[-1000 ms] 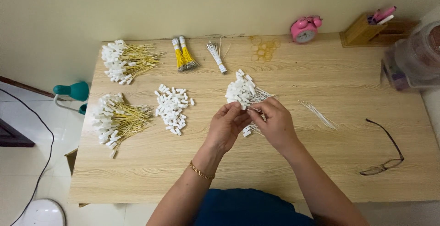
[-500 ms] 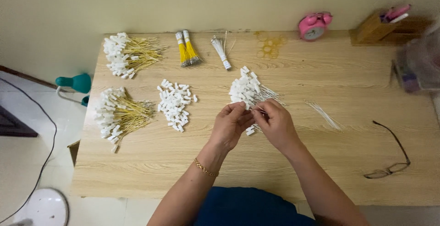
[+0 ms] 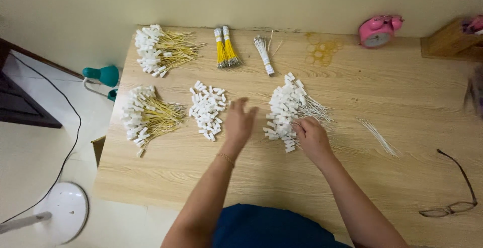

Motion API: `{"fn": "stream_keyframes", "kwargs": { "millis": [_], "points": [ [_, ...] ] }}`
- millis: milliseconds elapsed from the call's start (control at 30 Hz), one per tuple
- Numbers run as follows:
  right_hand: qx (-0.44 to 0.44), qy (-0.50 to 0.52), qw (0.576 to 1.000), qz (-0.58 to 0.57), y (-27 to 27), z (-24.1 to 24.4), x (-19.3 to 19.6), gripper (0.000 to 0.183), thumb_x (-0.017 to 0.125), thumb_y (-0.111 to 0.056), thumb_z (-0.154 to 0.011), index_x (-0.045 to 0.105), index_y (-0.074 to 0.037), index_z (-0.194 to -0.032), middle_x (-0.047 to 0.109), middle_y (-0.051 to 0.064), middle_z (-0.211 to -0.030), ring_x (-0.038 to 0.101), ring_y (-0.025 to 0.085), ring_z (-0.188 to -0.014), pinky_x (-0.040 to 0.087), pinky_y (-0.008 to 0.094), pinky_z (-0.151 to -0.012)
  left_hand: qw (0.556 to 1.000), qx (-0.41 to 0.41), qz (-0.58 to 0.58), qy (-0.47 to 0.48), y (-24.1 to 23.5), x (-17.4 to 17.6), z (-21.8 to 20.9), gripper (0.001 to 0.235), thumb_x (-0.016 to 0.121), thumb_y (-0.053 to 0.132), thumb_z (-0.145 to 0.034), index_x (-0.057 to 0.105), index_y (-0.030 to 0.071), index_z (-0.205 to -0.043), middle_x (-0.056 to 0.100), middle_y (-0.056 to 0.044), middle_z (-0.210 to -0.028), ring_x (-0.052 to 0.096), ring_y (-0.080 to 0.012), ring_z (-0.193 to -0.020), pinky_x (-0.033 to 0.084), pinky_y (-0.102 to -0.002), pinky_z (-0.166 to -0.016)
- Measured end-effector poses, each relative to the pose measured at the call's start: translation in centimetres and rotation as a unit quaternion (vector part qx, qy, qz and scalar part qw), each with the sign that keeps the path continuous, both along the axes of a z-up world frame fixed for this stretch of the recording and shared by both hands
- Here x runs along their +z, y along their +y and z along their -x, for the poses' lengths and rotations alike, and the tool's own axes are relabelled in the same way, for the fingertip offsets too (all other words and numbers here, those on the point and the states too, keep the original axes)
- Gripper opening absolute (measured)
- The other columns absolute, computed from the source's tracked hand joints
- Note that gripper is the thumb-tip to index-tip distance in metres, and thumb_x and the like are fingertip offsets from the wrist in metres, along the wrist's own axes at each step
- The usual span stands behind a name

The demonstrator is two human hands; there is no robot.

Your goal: The person repeatedly picks small white plastic caps and thin sticks from a table and inserts the sticks into the caps to form cotton swabs. They place the assembled swabs into a growing pile and briefly handle a bundle of yellow sticks before resuming assembly.

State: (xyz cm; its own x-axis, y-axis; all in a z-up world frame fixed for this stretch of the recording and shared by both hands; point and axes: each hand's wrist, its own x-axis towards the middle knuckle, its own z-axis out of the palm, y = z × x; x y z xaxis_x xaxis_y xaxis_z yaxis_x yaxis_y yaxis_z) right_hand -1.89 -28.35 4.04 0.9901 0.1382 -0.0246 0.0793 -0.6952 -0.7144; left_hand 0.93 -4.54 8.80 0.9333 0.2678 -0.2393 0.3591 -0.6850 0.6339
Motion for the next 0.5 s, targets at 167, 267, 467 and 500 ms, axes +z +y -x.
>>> {"fn": "stream_keyframes", "kwargs": {
  "millis": [167,267,467,500],
  "points": [
    [0.023,0.013,1.0,-0.01,-0.5,0.0,-0.4,0.024,0.058,-0.019,-0.101,0.074,-0.008,-0.115,0.073,0.011,-0.108,0.071,0.025,-0.096,0.055,0.038,-0.083,0.984,-0.042,-0.165,-0.056,4.3,-5.9,-2.0,0.038,0.072,0.026,-0.093,0.064,0.015,-0.128,0.06,-0.014,-0.128,0.067,-0.0316,-0.103,0.059,-0.043,-0.082],
    [0.012,0.029,1.0,0.0,-0.9,0.0,1.2,0.027,0.056,-0.023,-0.102,0.073,-0.01,-0.12,0.074,0.009,-0.114,0.072,0.024,-0.1,0.056,0.037,-0.087,0.963,-0.091,-0.252,0.024,4.8,-7.4,-2.8,0.03,0.068,0.018,-0.093,0.067,0.018,-0.124,0.059,-0.013,-0.13,0.067,-0.031,-0.105,0.059,-0.043,-0.083],
    [-0.033,0.1,0.993,0.049,-0.6,0.1,7.3,0.036,0.053,-0.035,-0.102,0.064,-0.012,-0.127,0.073,0.011,-0.109,0.071,0.026,-0.098,0.054,0.041,-0.083,0.952,-0.132,-0.274,0.02,3.9,-7.0,-2.4,0.027,0.069,0.009,-0.09,0.07,0.018,-0.116,0.064,-0.009,-0.123,0.067,-0.0276,-0.105,0.059,-0.041,-0.085],
    [-0.047,0.121,0.99,0.055,-0.5,0.2,8.2,0.038,0.051,-0.038,-0.102,0.06,-0.012,-0.127,0.075,0.01,-0.106,0.072,0.026,-0.096,0.054,0.042,-0.082,0.968,-0.102,-0.229,-0.025,3.6,-6.6,-2.1,0.02,0.067,0.011,-0.096,0.071,0.019,-0.114,0.067,-0.009,-0.119,0.067,-0.0297,-0.104,0.059,-0.043,-0.085]
  ]
}}
